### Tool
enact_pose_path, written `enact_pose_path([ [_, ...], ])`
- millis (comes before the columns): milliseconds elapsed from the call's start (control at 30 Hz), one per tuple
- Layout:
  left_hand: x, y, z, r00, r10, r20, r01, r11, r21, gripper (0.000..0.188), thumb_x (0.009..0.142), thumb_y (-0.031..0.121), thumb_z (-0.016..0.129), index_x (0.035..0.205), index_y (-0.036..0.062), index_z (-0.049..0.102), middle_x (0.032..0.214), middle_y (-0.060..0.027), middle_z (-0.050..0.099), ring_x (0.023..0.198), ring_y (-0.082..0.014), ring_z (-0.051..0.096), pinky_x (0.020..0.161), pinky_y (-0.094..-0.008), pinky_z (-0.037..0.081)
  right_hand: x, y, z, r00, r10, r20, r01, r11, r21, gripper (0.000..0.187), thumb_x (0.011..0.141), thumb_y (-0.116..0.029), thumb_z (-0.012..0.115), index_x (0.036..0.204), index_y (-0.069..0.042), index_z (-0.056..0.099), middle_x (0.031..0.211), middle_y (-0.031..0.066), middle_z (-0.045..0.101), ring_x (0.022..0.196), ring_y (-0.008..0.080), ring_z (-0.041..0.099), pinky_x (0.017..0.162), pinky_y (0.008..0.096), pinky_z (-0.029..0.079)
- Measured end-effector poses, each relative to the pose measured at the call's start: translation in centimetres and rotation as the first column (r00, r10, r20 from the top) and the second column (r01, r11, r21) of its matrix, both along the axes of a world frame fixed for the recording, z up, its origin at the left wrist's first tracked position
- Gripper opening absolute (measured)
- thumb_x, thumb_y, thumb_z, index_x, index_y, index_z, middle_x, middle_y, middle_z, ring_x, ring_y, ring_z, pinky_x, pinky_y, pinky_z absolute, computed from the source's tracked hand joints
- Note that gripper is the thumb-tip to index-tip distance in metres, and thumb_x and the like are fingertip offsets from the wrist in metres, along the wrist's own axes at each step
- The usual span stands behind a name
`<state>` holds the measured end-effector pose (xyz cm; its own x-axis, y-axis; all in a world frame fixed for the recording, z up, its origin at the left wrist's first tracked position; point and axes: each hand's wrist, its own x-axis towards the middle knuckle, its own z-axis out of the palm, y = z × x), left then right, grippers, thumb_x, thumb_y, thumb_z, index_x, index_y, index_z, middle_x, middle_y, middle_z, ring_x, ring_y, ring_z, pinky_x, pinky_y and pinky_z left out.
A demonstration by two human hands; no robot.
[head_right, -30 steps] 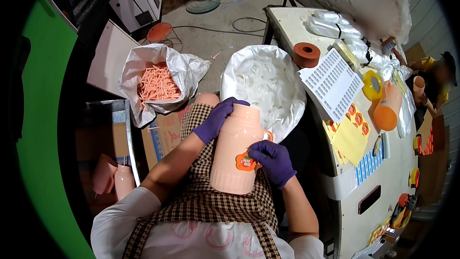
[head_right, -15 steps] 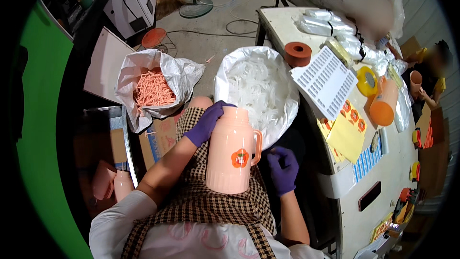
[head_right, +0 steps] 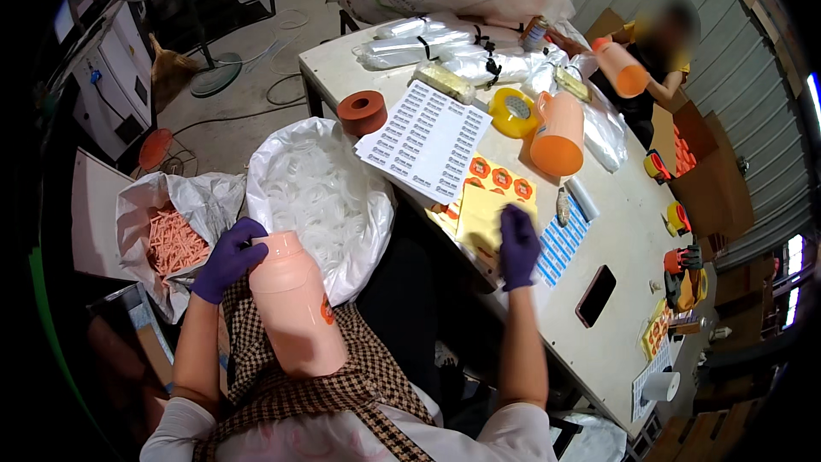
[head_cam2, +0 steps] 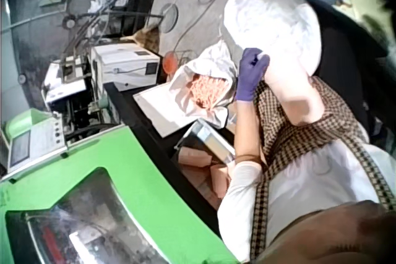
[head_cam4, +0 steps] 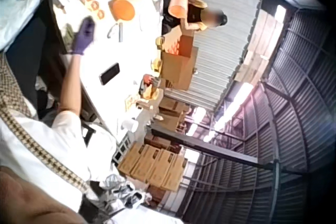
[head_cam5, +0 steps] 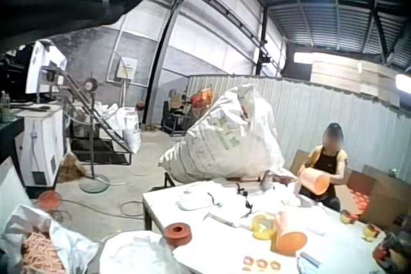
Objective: The person picks up peach-colored plastic components from a box, applies stickers to their surface while holding them, and places the finished items on a table.
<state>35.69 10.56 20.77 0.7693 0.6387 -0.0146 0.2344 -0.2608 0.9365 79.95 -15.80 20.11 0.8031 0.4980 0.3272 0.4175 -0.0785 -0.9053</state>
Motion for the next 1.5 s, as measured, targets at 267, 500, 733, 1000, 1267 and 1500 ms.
enact_pose_path([
  [267, 3.7, -2.7, -1.5, 0.979, 0.171, 0.11, -0.106, 0.892, -0.439, 0.043, 0.089, 0.014, 0.07, 0.129, 0.0002, 0.06, 0.128, -0.0093, 0.061, 0.107, -0.0133, 0.055, 0.095, -0.0306, 0.046, 20.6, -3.7, -2.2, 0.836, -0.025, 0.548, 0.519, 0.358, -0.776, 0.039, 0.087, -0.03, 0.061, 0.118, -0.006, 0.063, 0.114, 0.0242, 0.063, 0.103, 0.0406, 0.064, 0.088, 0.0503, 0.051],
  [500, 3.3, -1.0, -0.6, 0.982, 0.119, 0.145, -0.052, 0.915, -0.4, 0.04, 0.092, 0.024, 0.069, 0.122, -0.0009, 0.065, 0.117, -0.0083, 0.067, 0.102, -0.0142, 0.06, 0.093, -0.0303, 0.048, 12.5, 0.5, 2.7, 0.807, 0.122, 0.577, 0.185, 0.876, -0.445, 0.046, 0.082, 0.004, 0.059, 0.127, -0.005, 0.058, 0.111, 0.0214, 0.06, 0.093, 0.0366, 0.064, 0.078, 0.0447, 0.053],
  [733, 4.2, -2.1, -2.5, 0.971, 0.188, 0.145, -0.11, 0.896, -0.43, 0.037, 0.092, 0.026, 0.069, 0.119, -0.0005, 0.068, 0.108, -0.0072, 0.07, 0.098, -0.0129, 0.062, 0.09, -0.0292, 0.05, -2.2, 6.1, 4.8, 0.731, 0.514, 0.449, -0.269, 0.822, -0.502, 0.021, 0.086, -0.019, 0.072, 0.106, -0.014, 0.074, 0.095, 0.0064, 0.068, 0.076, 0.0224, 0.067, 0.068, 0.0343, 0.055],
  [1000, 1.9, -1.7, -3.1, 0.953, 0.25, 0.171, -0.171, 0.911, -0.375, 0.035, 0.094, 0.025, 0.067, 0.119, 0.0008, 0.067, 0.109, -0.0061, 0.069, 0.098, -0.0125, 0.061, 0.089, -0.0284, 0.05, -1.1, 9.1, 3.7, 0.634, 0.589, 0.501, -0.177, 0.741, -0.647, 0.016, 0.089, -0.028, 0.069, 0.1, -0.019, 0.077, 0.095, 0.004, 0.068, 0.078, 0.0234, 0.068, 0.068, 0.035, 0.056],
  [1267, 2.8, -1.5, -4.2, 0.964, 0.218, 0.151, -0.144, 0.907, -0.395, 0.035, 0.094, 0.025, 0.068, 0.119, 0.0003, 0.067, 0.109, -0.0066, 0.07, 0.099, -0.0121, 0.061, 0.091, -0.0279, 0.049, -2.3, 9.1, 1.0, 0.701, 0.445, 0.557, -0.096, 0.833, -0.544, 0.014, 0.088, -0.026, 0.07, 0.1, -0.02, 0.075, 0.1, 0.003, 0.068, 0.076, 0.0232, 0.068, 0.066, 0.0345, 0.056],
  [1500, 3.2, -1.6, -4.3, 0.964, 0.222, 0.148, -0.146, 0.902, -0.406, 0.036, 0.093, 0.026, 0.069, 0.118, 0.0003, 0.068, 0.108, -0.0062, 0.07, 0.099, -0.0117, 0.061, 0.09, -0.028, 0.049, -1.7, 8.9, 1.6, 0.637, 0.467, 0.613, -0.095, 0.837, -0.539, 0.016, 0.088, -0.025, 0.072, 0.102, -0.02, 0.076, 0.104, 0.0022, 0.069, 0.076, 0.0218, 0.069, 0.068, 0.0337, 0.057],
])
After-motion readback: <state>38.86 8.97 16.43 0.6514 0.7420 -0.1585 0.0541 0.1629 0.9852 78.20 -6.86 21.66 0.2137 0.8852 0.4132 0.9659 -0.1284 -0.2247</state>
